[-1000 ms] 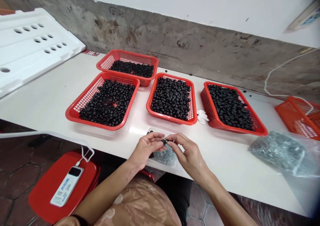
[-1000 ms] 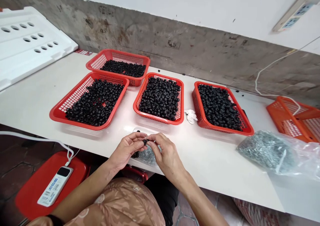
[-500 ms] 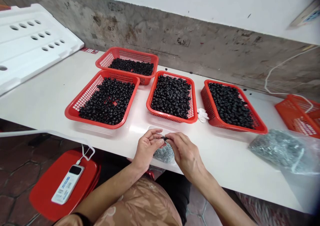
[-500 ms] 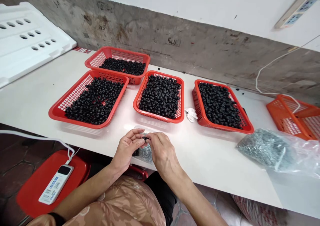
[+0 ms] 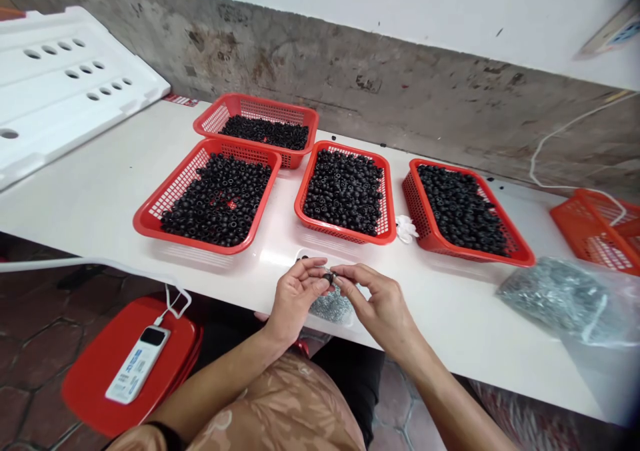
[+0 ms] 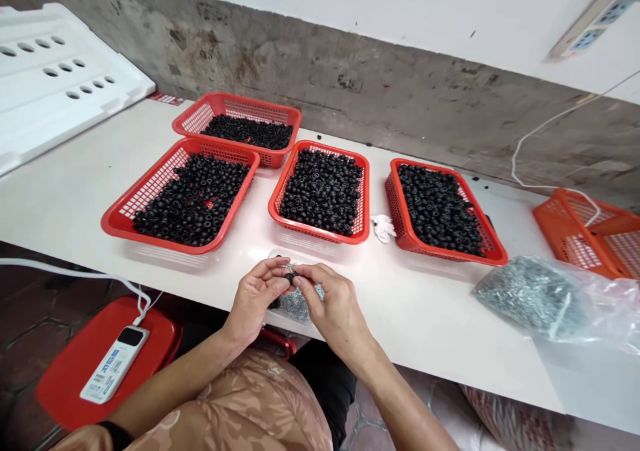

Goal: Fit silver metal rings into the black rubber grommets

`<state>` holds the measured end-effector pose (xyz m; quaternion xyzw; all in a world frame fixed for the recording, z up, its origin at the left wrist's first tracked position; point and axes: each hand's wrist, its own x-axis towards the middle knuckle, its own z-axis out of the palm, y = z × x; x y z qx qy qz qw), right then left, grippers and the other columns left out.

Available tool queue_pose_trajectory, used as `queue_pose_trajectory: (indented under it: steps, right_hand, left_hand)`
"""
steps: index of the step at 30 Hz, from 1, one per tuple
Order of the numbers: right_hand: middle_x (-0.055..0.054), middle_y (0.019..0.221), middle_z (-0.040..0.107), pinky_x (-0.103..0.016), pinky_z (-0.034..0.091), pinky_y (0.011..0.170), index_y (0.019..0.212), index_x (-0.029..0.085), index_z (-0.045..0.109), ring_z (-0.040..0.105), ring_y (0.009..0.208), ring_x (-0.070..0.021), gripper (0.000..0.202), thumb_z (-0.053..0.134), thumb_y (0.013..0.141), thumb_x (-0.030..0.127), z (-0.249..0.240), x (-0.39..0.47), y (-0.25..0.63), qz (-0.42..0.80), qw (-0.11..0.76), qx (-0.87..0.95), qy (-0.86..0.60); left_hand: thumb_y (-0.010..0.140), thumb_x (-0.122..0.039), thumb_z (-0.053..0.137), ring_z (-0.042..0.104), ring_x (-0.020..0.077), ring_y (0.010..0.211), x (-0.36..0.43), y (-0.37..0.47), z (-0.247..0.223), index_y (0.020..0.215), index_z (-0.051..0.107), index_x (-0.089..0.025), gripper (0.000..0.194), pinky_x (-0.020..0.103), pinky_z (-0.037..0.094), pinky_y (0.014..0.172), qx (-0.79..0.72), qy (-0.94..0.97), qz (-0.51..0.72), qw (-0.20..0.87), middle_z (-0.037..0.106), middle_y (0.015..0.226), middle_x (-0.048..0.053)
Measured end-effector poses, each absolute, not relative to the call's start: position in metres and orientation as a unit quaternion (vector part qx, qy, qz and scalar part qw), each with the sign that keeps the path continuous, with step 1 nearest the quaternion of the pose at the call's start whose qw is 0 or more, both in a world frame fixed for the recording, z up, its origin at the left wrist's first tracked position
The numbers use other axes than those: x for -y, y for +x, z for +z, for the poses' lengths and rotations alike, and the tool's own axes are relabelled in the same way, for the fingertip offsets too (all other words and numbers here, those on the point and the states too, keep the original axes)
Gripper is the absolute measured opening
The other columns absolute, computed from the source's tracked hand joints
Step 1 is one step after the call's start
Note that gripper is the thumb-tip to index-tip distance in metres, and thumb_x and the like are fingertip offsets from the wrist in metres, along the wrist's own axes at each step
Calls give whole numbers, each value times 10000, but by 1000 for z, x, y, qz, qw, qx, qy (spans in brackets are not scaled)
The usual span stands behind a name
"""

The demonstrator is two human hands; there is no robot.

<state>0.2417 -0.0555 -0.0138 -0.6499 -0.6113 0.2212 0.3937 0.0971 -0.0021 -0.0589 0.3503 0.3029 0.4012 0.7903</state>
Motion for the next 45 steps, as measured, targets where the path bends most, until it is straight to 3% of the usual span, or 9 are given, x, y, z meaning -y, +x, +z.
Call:
queue_pose_trajectory:
  steps: [4,11,21,39,45]
  right_hand:
    - [-50,887,744,-318,545,774,952,203,728,682,796,-193,179,606,896,321,-7,56,243,300,387,570,-660]
    - [-34,850,735,-285,540,674,988,196,731,663,697,-165,231,637,870,371,-7,58,245,407,410,494,-650]
    - [-29,799,717,-258,504,645,904,185,714,662,733,-171,168,632,832,312,-6,57,243,341,399,519,-675]
    - [-20,816,732,-268,531,727,904,192,721,663,714,-156,154,586,829,204,-4,53,235,230,383,575,-685]
    - [-25,852,737,-265,545,727,948,202,723,683,748,-159,150,587,885,215,-7,49,236,222,384,604,-662]
  left_hand:
    - [742,-230,803,672,123,811,3,98,-58,1074,692,-186,352,241,551,798,-300,357,411,784,689,899,14]
    - [751,-221,789,679,127,765,1,94,-58,932,734,-157,200,225,546,737,-304,390,405,769,744,892,40]
    - [768,-201,774,684,114,754,1,92,-56,921,743,-168,160,204,545,744,-295,414,398,763,754,860,19]
    - [874,-238,681,682,195,930,10,100,-66,1002,706,-175,145,286,533,848,-328,509,450,656,727,990,66]
    - [817,-256,730,693,180,872,9,104,-59,959,695,-165,171,276,532,819,-321,417,456,717,734,891,52]
